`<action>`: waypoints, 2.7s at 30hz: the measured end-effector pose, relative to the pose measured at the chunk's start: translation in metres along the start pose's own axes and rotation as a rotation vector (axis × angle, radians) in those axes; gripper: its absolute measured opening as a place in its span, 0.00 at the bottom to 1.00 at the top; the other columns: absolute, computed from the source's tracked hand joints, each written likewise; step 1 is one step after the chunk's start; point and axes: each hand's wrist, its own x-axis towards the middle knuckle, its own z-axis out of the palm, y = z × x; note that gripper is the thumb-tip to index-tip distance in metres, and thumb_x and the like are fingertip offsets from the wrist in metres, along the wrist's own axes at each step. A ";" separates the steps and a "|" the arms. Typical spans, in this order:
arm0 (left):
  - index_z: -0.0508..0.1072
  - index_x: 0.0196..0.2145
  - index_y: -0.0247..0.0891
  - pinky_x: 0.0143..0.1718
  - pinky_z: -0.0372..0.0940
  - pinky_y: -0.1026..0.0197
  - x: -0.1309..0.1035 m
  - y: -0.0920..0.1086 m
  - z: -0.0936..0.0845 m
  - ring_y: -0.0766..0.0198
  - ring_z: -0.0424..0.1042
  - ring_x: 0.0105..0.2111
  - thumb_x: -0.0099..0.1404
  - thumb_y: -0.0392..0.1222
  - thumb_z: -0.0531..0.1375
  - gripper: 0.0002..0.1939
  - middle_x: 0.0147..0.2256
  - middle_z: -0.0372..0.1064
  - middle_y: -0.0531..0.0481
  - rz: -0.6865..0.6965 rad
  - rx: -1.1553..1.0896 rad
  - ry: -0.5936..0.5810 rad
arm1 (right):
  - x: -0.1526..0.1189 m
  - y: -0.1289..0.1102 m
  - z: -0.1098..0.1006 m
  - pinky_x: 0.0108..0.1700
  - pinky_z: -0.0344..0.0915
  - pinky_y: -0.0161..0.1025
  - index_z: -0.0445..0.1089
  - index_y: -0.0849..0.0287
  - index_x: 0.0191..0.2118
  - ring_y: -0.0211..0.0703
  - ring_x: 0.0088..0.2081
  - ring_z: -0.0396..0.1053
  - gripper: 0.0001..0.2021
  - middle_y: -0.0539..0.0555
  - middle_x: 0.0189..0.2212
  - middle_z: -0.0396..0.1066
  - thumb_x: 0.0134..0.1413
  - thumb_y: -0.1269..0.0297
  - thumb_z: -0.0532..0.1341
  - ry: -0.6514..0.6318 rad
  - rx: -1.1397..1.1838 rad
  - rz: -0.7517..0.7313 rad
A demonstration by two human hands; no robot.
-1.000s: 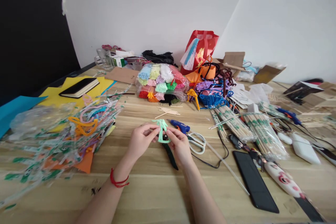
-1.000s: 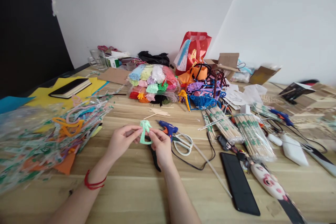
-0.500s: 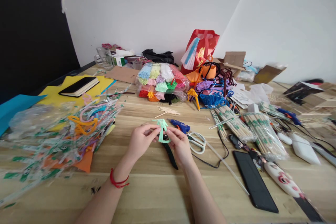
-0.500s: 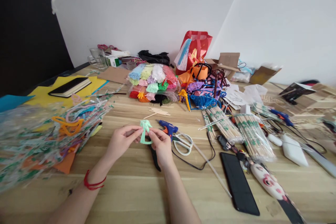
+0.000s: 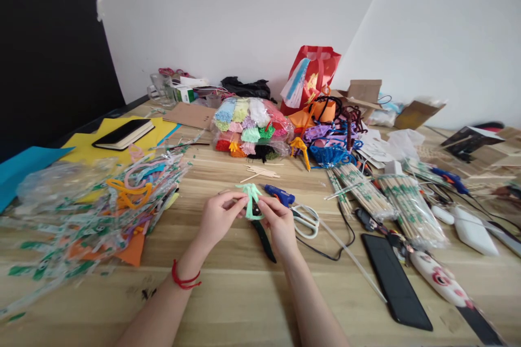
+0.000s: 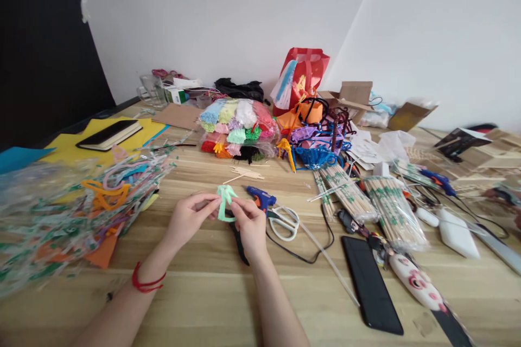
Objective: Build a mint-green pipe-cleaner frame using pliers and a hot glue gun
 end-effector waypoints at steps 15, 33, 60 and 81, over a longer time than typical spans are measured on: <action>0.76 0.31 0.35 0.22 0.70 0.65 0.000 -0.003 0.000 0.66 0.72 0.21 0.56 0.43 0.62 0.09 0.31 0.74 0.48 0.025 -0.008 -0.005 | 0.002 0.004 -0.002 0.19 0.46 0.32 0.77 0.58 0.37 0.28 0.18 0.52 0.13 0.50 0.28 0.69 0.45 0.58 0.66 -0.013 0.025 0.034; 0.70 0.48 0.36 0.42 0.69 0.59 -0.012 0.006 0.005 0.61 0.70 0.41 0.59 0.35 0.58 0.18 0.44 0.67 0.44 0.489 0.433 -0.081 | 0.003 0.000 0.000 0.17 0.47 0.31 0.76 0.58 0.35 0.27 0.17 0.52 0.13 0.49 0.27 0.68 0.42 0.57 0.68 0.099 0.085 0.023; 0.61 0.58 0.42 0.43 0.66 0.58 -0.014 -0.006 0.018 0.61 0.66 0.41 0.63 0.33 0.53 0.25 0.39 0.64 0.47 0.623 0.620 0.002 | 0.003 -0.005 -0.001 0.23 0.56 0.31 0.74 0.59 0.38 0.30 0.21 0.57 0.15 0.49 0.28 0.69 0.42 0.60 0.67 0.042 0.130 0.004; 0.58 0.59 0.38 0.46 0.65 0.53 -0.013 -0.010 0.015 0.57 0.65 0.43 0.65 0.35 0.52 0.24 0.39 0.67 0.43 0.642 0.820 -0.051 | 0.004 0.000 -0.001 0.35 0.65 0.37 0.74 0.59 0.41 0.41 0.34 0.68 0.17 0.53 0.34 0.74 0.41 0.62 0.67 -0.005 0.010 -0.076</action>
